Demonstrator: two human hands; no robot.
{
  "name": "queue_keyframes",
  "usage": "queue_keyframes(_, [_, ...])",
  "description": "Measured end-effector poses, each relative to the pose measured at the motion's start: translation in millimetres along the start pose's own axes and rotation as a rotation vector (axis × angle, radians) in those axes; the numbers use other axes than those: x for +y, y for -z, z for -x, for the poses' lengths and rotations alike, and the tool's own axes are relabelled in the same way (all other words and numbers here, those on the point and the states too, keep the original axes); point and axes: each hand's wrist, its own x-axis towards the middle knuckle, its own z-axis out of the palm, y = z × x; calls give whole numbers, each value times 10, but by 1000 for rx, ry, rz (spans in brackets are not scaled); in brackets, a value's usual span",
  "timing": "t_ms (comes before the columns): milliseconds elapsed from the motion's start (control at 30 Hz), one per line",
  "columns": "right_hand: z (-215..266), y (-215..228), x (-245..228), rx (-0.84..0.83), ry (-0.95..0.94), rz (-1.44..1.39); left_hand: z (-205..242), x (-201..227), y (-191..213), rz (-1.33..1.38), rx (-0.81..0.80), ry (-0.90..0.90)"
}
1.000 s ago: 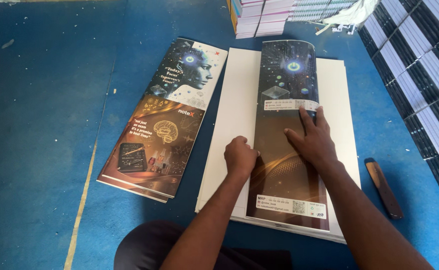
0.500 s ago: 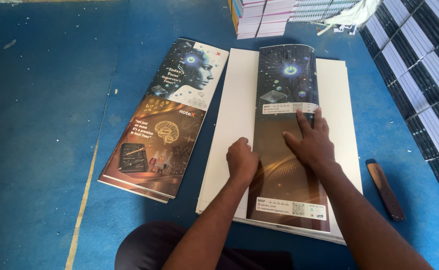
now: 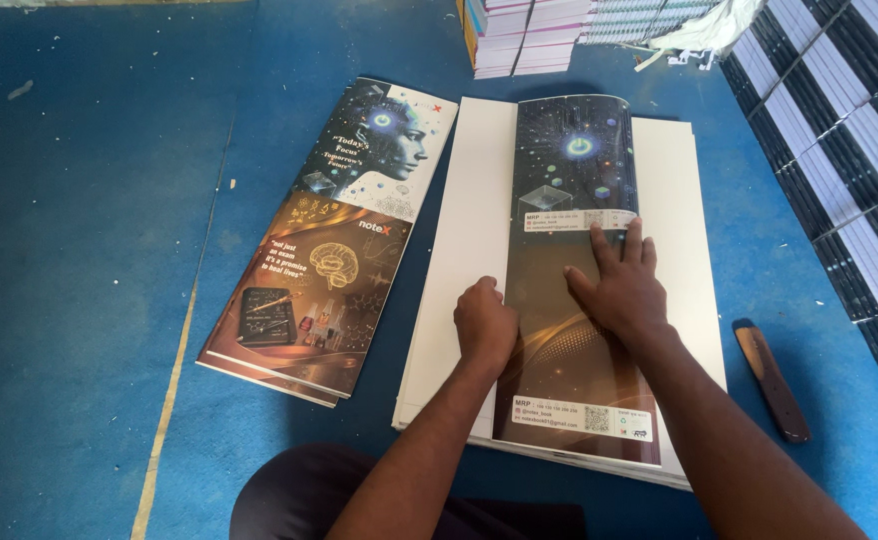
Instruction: The person is binding books by placing a cover sheet over a stack of pages, folding it over, and pressing the spine with a wooden tool. They repeat this process for multiple books, stacking the finished ones to the left.
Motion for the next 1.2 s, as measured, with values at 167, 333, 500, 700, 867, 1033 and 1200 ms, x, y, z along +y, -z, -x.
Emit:
queue_keyframes(167, [-5, 5, -23, -17, -3, 14, 14, 18, 18, 8, -20, 18])
queue_keyframes(333, [-3, 17, -36, -33, -6, 26, 12, 20, 24, -4, -25, 11])
queue_keyframes(500, [-2, 4, -19, -28, 9, 16, 18, 24, 23, 15, -29, 17])
queue_keyframes(700, [0, -30, -5, -14, 22, 14, 13, -3, 3, 3, -32, 7])
queue_keyframes(867, [-1, -40, -5, -16, 7, -9, -5, -43, -17, 19, -6, -2])
queue_keyframes(1033, [-1, -28, -3, -17, 0, 2, -9, -54, -38, 18, -8, -10])
queue_keyframes(1200, [-1, -19, -16, -55, -20, 24, -9, -71, -47, 15, -5, -23])
